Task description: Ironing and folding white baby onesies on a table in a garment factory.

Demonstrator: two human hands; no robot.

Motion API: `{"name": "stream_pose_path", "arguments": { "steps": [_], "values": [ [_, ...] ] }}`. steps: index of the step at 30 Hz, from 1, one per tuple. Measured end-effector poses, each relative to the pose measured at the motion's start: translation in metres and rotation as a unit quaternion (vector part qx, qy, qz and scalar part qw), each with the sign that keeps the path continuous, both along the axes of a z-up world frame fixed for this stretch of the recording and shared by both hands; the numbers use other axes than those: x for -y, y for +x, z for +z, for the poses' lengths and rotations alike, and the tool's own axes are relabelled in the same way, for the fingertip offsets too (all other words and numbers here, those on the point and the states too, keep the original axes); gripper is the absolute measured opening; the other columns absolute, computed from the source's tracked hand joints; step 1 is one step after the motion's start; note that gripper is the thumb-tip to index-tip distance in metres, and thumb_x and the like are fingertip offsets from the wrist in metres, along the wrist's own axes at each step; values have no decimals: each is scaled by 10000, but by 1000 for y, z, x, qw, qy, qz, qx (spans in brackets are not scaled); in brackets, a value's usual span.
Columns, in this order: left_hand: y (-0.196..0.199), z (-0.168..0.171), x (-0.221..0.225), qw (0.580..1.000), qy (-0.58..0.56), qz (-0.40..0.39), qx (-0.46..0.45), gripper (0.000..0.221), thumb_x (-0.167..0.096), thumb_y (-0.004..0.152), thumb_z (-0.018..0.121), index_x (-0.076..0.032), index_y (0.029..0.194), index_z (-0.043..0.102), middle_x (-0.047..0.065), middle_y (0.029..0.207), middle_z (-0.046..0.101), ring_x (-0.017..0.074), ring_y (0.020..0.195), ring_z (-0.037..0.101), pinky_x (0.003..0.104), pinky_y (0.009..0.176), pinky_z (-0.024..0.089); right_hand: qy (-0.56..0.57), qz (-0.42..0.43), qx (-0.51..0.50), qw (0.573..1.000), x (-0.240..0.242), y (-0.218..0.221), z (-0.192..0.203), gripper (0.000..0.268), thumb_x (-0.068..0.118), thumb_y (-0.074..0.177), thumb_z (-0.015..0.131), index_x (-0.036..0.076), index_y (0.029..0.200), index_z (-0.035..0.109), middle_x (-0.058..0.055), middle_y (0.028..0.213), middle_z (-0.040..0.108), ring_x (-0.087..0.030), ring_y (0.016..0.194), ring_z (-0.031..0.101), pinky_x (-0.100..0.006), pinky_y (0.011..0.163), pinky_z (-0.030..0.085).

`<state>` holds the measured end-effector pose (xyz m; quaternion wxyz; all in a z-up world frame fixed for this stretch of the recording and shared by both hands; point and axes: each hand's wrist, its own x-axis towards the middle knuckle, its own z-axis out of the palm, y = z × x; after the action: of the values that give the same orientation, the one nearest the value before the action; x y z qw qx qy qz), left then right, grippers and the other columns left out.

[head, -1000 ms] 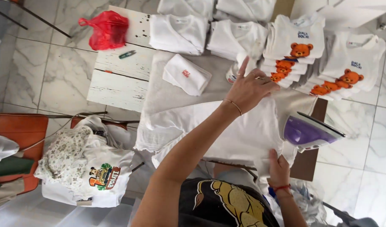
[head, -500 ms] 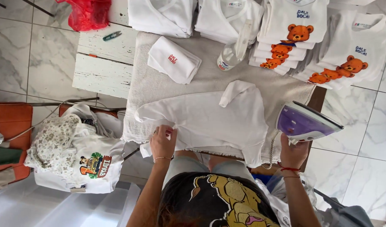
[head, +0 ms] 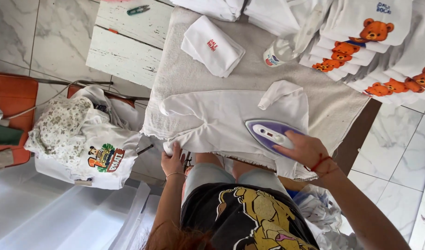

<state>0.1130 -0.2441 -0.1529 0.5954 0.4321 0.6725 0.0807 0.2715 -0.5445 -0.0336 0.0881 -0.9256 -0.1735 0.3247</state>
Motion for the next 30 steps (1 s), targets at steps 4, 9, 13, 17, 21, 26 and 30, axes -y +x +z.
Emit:
{"name": "stream_pose_path", "arguments": {
  "steps": [4, 9, 13, 17, 21, 26, 30],
  "values": [
    [-17, -16, -21, 997, 79, 12, -4, 381, -328, 725, 734, -59, 874, 509, 117, 795, 560, 179, 729, 596, 317, 679, 536, -54, -95, -70, 992, -26, 38, -6, 489, 586, 763, 477, 115, 889, 513, -180, 847, 639, -372, 891, 587, -464, 802, 448],
    [-10, -4, -34, 988, 136, -74, 12, 495, -378, 727, 722, -103, 1045, 462, 77, 841, 557, 108, 705, 533, 185, 602, 497, 25, 143, -60, 988, 10, 19, -37, 453, 571, 616, 609, 149, 758, 528, -153, 661, 644, -313, 716, 644, -410, 664, 513],
    [-13, -5, -45, 983, 130, -117, 62, 399, -400, 798, 630, -144, 1043, 448, 4, 859, 553, 55, 708, 501, 164, 636, 466, 43, 296, 83, 951, 9, 8, -42, 387, 565, 596, 633, 221, 728, 516, -40, 513, 607, -182, 575, 648, -280, 558, 512],
    [-15, 5, -53, 968, 140, -168, 119, 283, -325, 867, 546, -108, 1024, 455, 13, 839, 550, 59, 689, 499, 184, 650, 472, 2, 7, 80, 997, -7, 19, -40, 480, 579, 738, 560, 112, 833, 500, -142, 568, 584, -304, 651, 623, -372, 589, 492],
    [-34, -24, -69, 967, 135, -213, 38, 353, -387, 765, 693, -118, 917, 521, 25, 777, 602, 106, 587, 544, 226, 544, 473, 39, 75, 54, 995, -6, 16, -38, 432, 510, 679, 613, 101, 764, 508, -158, 519, 563, -312, 620, 619, -379, 536, 483],
    [-24, -17, -70, 914, 293, -277, -54, 292, -435, 744, 688, -165, 789, 586, 34, 787, 582, 192, 761, 575, 313, 684, 439, 108, 325, 199, 918, -9, 18, -46, 411, 572, 604, 623, 188, 655, 485, -28, 412, 506, -168, 458, 594, -252, 474, 464],
    [14, 8, -67, 814, 488, -313, 5, 159, -274, 803, 617, -169, 893, 537, 6, 831, 553, 176, 782, 554, 327, 710, 421, 46, -51, 47, 997, -41, 24, -40, 448, 533, 712, 612, 112, 836, 524, -128, 597, 591, -286, 658, 620, -331, 560, 486]
  ]
}}
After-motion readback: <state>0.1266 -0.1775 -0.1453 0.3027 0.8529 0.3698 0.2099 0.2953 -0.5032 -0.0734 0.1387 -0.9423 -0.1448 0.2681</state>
